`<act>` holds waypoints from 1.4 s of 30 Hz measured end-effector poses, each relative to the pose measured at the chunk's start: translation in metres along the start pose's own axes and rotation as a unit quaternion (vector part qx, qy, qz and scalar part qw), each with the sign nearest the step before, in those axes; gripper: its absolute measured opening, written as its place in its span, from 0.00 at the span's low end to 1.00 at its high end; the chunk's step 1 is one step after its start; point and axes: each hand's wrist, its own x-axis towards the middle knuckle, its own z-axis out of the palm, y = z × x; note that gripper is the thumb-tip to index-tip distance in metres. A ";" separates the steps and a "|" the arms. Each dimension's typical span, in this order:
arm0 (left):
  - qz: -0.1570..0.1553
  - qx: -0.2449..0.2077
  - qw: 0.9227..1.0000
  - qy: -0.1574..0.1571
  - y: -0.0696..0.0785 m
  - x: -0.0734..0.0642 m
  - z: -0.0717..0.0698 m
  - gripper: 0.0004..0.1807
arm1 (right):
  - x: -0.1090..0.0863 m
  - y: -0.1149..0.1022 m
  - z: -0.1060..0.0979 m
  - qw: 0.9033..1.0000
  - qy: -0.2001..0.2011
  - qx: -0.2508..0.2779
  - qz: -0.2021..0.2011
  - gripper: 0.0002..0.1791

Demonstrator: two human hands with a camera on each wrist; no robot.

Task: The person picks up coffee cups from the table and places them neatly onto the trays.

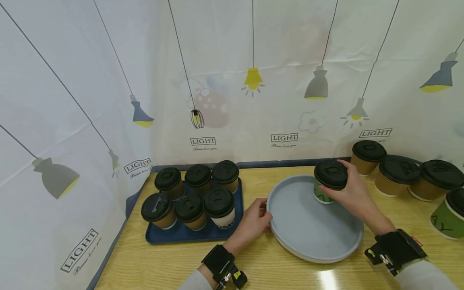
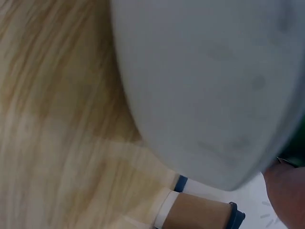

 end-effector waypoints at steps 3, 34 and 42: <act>0.000 0.003 1.000 0.001 0.001 0.000 0.001 0.26 | 0.000 0.002 0.002 1.000 -0.001 -0.005 0.000 0.59; 0.052 0.139 0.987 -0.059 -0.003 -0.014 -0.005 0.42 | -0.068 -0.001 -0.064 0.978 0.209 -0.019 -0.004 0.36; 0.043 0.131 0.988 -0.075 -0.001 -0.021 -0.001 0.46 | -0.087 0.065 -0.098 0.954 0.297 -0.023 0.023 0.31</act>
